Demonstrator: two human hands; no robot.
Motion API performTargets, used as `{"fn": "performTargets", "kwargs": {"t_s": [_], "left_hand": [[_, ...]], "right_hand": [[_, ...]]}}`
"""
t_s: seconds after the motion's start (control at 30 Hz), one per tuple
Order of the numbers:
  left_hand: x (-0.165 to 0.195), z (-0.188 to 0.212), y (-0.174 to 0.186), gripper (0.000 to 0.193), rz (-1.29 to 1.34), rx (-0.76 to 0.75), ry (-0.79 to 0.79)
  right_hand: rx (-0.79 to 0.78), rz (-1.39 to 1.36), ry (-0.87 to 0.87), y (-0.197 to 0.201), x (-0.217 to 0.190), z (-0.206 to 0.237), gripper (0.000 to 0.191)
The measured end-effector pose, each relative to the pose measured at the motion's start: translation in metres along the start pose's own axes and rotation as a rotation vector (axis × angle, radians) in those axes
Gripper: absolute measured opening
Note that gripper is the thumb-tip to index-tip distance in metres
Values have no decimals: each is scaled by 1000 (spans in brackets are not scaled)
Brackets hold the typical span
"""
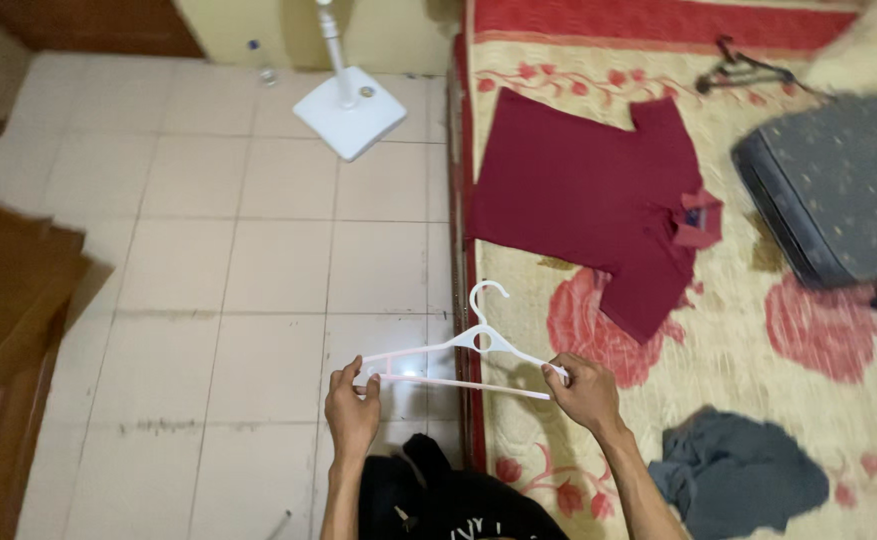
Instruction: The person smooths a maroon polo shirt flat on a bed and fastens its buttons. They then insert a white plastic hanger into the shirt, lift it, and hang it on the rail of a wooden wardrobe among other clothes.
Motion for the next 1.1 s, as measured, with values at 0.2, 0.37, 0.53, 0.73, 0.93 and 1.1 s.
{"fn": "performTargets", "kwargs": {"t_s": [0.2,0.37,0.53,0.73,0.93,1.1], "left_hand": [[23,-59,-8,58,-4,-92,-122],[35,-121,-6,51,28,-88,-242],[45,-186,2,48,29,-139,-222],[51,-244,-12,39,47,-211,-304],[78,-256,-62,26,78,-410,-545],[101,-270,-94,28,-54,-600,-491]], "right_hand": [[76,-16,-200,-16,0,18,24],[-25,-67,-476,-51,0,1,30],[-144,123,-501,-88,-39,-53,44],[-85,390,-525,-109,-73,-83,59],[116,-17,-592,-115,-92,-101,56],[219,19,-752,-95,-83,-109,47]]}}
Point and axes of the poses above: each hand's wrist, its own z-axis away from the middle knuckle, its own y-axis out of the back of the hand, x = y × z, the point moved 6 cm from there along -z, towards the middle knuckle, and after that the axes turned 5 degrees about x, right-handed, at the moved point
